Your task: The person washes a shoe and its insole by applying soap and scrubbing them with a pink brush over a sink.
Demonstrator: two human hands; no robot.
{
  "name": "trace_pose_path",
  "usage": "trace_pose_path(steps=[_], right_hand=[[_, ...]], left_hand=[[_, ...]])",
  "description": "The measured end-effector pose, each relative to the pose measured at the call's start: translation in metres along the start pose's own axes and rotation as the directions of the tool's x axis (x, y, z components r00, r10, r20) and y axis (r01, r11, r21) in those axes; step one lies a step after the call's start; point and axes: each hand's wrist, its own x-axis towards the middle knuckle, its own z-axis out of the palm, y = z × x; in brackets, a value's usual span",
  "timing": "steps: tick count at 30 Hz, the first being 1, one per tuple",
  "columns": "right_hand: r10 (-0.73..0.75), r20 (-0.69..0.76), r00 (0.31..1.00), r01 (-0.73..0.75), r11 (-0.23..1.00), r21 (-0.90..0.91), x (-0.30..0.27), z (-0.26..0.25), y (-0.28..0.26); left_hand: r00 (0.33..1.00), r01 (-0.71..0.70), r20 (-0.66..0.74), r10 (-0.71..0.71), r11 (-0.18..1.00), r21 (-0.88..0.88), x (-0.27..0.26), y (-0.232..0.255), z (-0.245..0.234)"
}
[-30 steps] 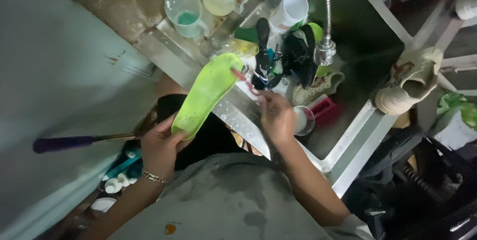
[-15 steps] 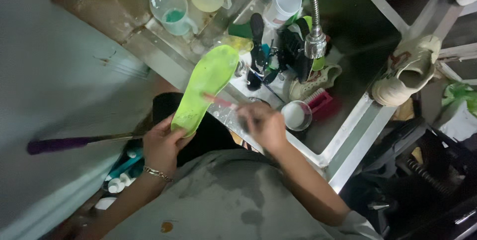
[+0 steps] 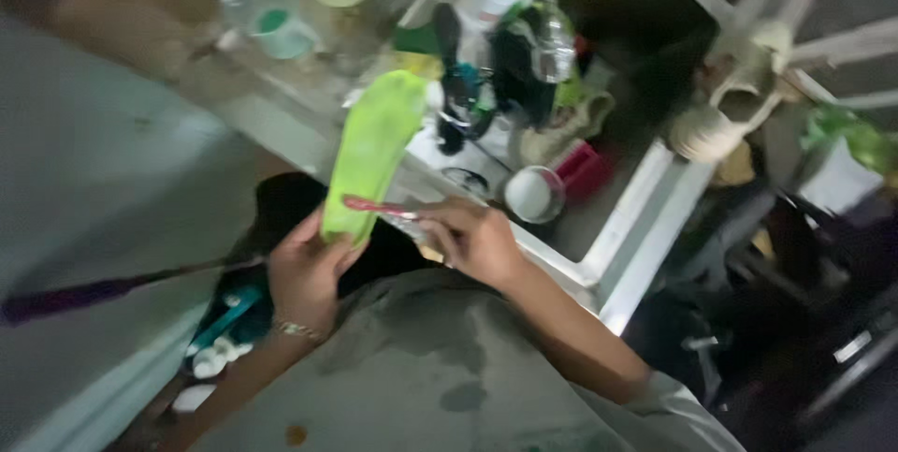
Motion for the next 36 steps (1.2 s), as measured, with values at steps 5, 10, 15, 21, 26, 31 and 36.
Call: trace_pose_path(steps=[5, 10, 15, 21, 26, 31, 36], right_hand=[[0.269, -0.294, 0.917, -0.289, 0.957, -0.026, 0.009, -0.029, 0.143], [0.282, -0.186, 0.941, -0.313, 0.936, -0.164, 0.021, -0.068, 0.267], [0.769, 0.003, 0.639, -0.203, 0.173, -0.964, 0.026, -0.072, 0.414], [0.869, 0.082, 0.488, 0.017, 0.085, -0.996, 0.044, -0.075, 0.335], [0.691, -0.033, 0.722, -0.34, 0.313, -0.887, 0.017, -0.092, 0.388], [0.41, -0.424, 0.808, -0.541, 0.801, -0.257, 0.005, -0.151, 0.25], [0.361, -0.293, 0.885, -0.388, 0.921, -0.041, -0.014, -0.15, 0.206]], left_hand=[[1.0, 0.002, -0.018, 0.001, 0.984, 0.18, -0.028, 0.041, 0.017], [1.0, -0.005, 0.016, 0.0, 0.951, 0.309, -0.032, 0.05, 0.026], [0.992, -0.065, 0.125, 0.029, 0.954, 0.294, -0.033, 0.046, 0.023], [0.995, -0.076, 0.079, 0.067, 0.991, 0.113, -0.034, 0.029, 0.019], [0.995, -0.054, 0.097, 0.039, 0.986, 0.158, -0.042, 0.038, 0.018], [0.989, -0.075, 0.14, 0.046, 0.976, 0.206, -0.044, 0.037, 0.024], [0.956, -0.156, 0.275, 0.105, 0.973, 0.171, -0.034, 0.025, 0.02]])
